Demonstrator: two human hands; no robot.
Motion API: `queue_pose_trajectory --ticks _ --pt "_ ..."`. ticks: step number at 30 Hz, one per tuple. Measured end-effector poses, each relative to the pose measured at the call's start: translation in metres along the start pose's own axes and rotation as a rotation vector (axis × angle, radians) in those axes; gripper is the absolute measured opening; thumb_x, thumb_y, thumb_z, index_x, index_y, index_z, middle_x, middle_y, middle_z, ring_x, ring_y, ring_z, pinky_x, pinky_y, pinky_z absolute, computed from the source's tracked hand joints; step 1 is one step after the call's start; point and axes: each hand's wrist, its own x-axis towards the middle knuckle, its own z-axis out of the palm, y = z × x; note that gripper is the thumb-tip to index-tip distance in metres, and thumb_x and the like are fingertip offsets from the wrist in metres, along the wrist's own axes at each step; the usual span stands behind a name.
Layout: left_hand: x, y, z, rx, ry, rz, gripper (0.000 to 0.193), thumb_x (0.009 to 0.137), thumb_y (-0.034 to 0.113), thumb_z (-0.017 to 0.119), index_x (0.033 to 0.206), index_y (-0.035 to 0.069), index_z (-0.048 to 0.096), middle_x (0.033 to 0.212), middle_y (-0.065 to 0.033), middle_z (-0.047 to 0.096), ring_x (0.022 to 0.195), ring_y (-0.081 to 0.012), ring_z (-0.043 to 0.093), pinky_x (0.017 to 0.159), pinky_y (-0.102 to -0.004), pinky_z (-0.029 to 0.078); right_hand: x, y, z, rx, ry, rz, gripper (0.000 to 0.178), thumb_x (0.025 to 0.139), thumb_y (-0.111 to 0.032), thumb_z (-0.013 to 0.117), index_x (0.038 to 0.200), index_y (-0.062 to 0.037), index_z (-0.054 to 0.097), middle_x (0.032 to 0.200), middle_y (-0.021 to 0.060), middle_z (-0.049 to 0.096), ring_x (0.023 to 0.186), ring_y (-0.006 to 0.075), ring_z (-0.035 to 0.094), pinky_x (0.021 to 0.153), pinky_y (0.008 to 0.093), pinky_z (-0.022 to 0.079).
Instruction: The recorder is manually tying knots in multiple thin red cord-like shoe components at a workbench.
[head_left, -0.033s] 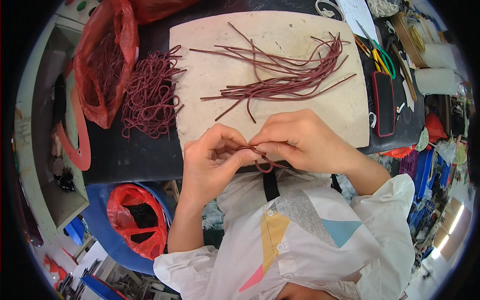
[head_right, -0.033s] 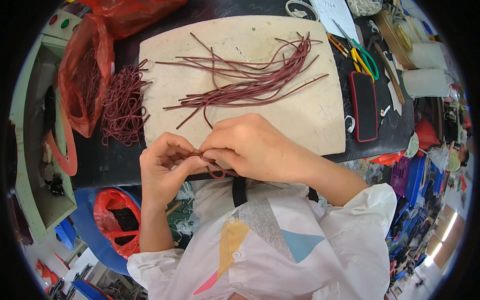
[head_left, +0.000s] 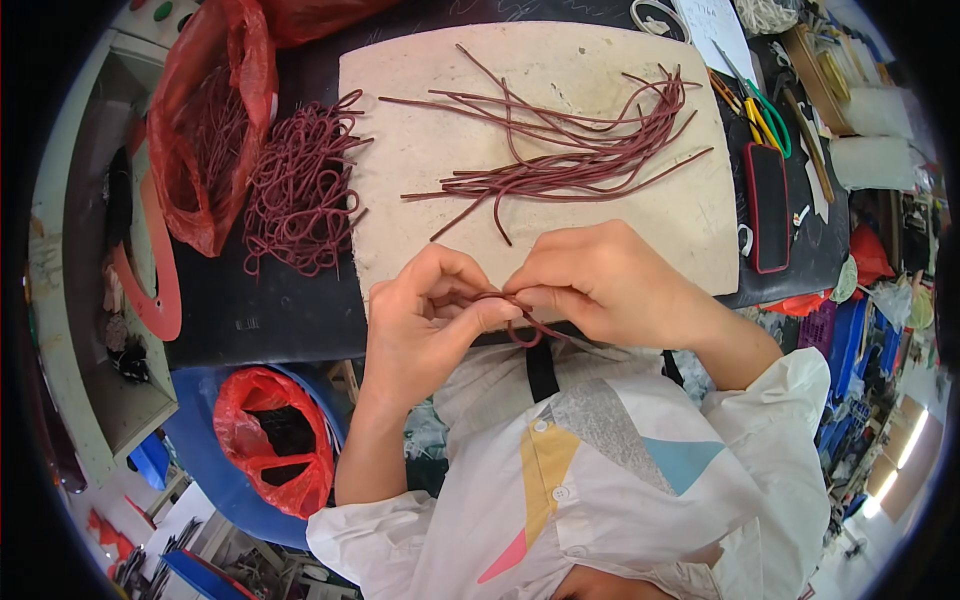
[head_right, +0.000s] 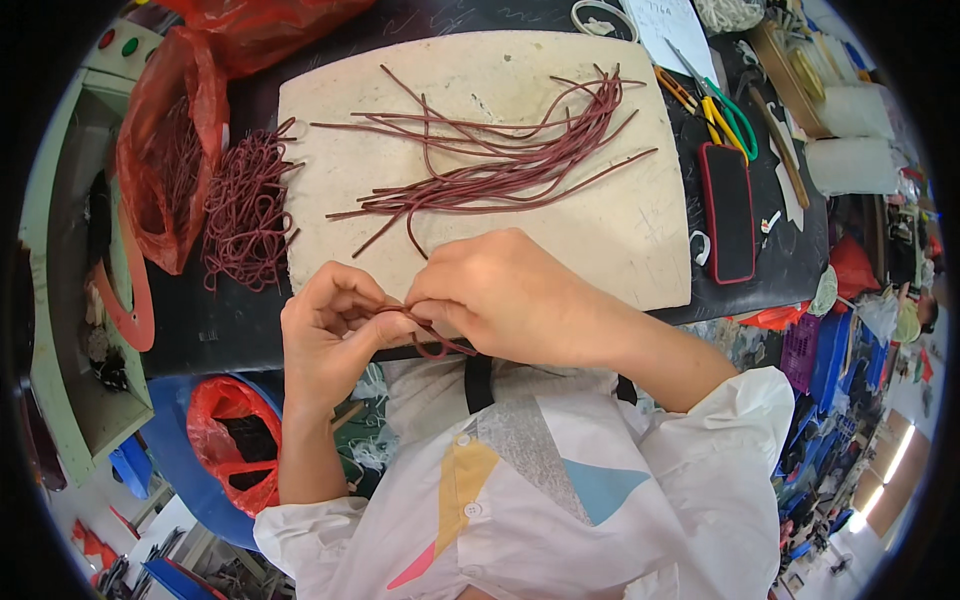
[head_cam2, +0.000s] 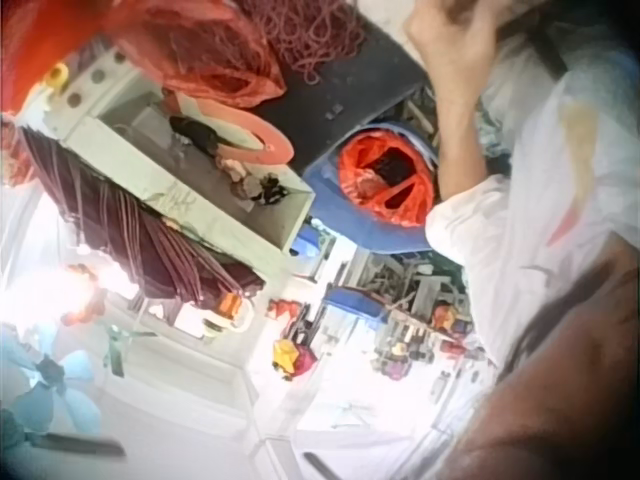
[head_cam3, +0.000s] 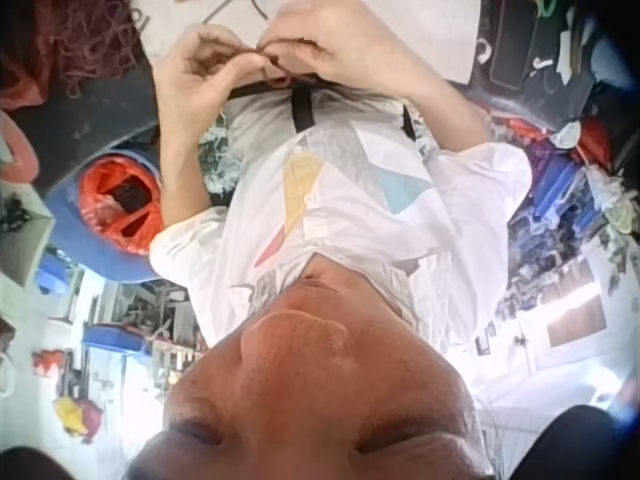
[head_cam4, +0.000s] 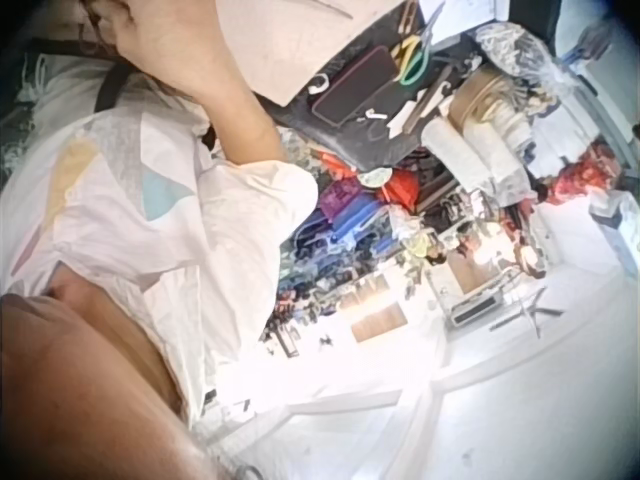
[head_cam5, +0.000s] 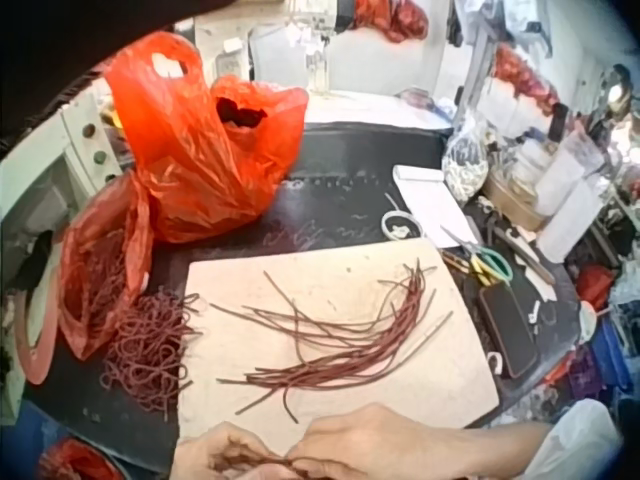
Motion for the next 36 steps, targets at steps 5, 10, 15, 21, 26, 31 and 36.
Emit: queue_pose_trajectory --ticks 5,10,15,21,26,31,36 --pt "0.003 -0.008 0.001 0.006 0.203 0.075 0.016 0.07 -0.009 0.063 0.083 -0.004 0.054 0.074 -0.0081 0.061 0.069 -0.0118 0.059 0.064 -0.022 0.049 0.0 -0.003 0.007 -0.007 0.151 0.028 0.003 0.075 -0.005 0.058 0.076 -0.0018 0.057 0.067 0.0114 0.053 0.06 0.0265 0.054 0.053 0.0328 0.043" --pt "-0.002 -0.01 -0.006 -0.074 0.142 0.065 0.006 0.077 -0.003 0.059 0.082 -0.005 0.06 0.074 -0.0094 0.062 0.065 -0.0135 0.06 0.061 -0.0229 0.048 0.0 -0.001 0.008 0.07 0.192 0.01 0.006 0.073 -0.001 0.059 0.08 -0.0002 0.058 0.07 0.0098 0.056 0.063 0.023 0.055 0.056 0.0292 0.042" --pt "-0.004 -0.007 -0.005 -0.294 0.137 -0.06 0.012 0.077 -0.004 0.06 0.088 -0.007 0.06 0.078 -0.0105 0.062 0.065 -0.0119 0.058 0.063 -0.0241 0.051 -0.004 0.005 0.011 0.036 0.219 -0.006 0.006 0.075 -0.005 0.059 0.08 -0.0014 0.059 0.071 0.0105 0.055 0.062 0.0258 0.055 0.054 0.0318 0.044" --pt "-0.002 -0.012 0.001 0.46 0.283 0.515 0.016 0.069 -0.005 0.065 0.084 -0.002 0.064 0.073 -0.0113 0.063 0.055 -0.0175 0.058 0.049 -0.0247 0.046 0.003 0.009 0.007 -0.006 0.421 0.031 0.012 0.075 -0.009 0.062 0.083 -0.0008 0.061 0.075 0.0115 0.061 0.067 0.0202 0.059 0.058 0.0269 0.045" --pt "0.003 -0.014 0.005 0.754 0.249 0.909 0.021 0.062 -0.008 0.066 0.082 0.002 0.065 0.071 -0.0099 0.063 0.057 -0.0202 0.06 0.05 -0.0238 0.046 0.01 -0.008 -0.006 0.279 0.202 0.244 0.014 0.075 -0.006 0.063 0.086 0.0015 0.06 0.076 0.0082 0.062 0.069 0.0091 0.057 0.062 0.0224 0.046" --pt "-0.007 -0.001 0.01 -0.192 0.148 -0.034 0.013 0.081 0.001 0.058 0.091 -0.007 0.059 0.083 -0.0137 0.063 0.069 -0.0176 0.063 0.063 -0.0263 0.052 0.009 0.001 0.002 0.464 0.288 0.171 0.015 0.074 -0.001 0.062 0.088 0.0006 0.06 0.076 0.0079 0.063 0.07 0.0114 0.06 0.065 0.0239 0.048" --pt "-0.003 -0.009 0.001 -0.453 0.075 -0.206 0.013 0.08 0.003 0.059 0.091 -0.005 0.06 0.081 -0.0131 0.063 0.068 -0.0178 0.063 0.062 -0.0261 0.053 0.009 -0.003 -0.002 0.456 0.185 0.215 0.017 0.071 0.005 0.063 0.088 0.0032 0.059 0.08 0.0063 0.061 0.076 0.0113 0.06 0.07 0.0232 0.048"
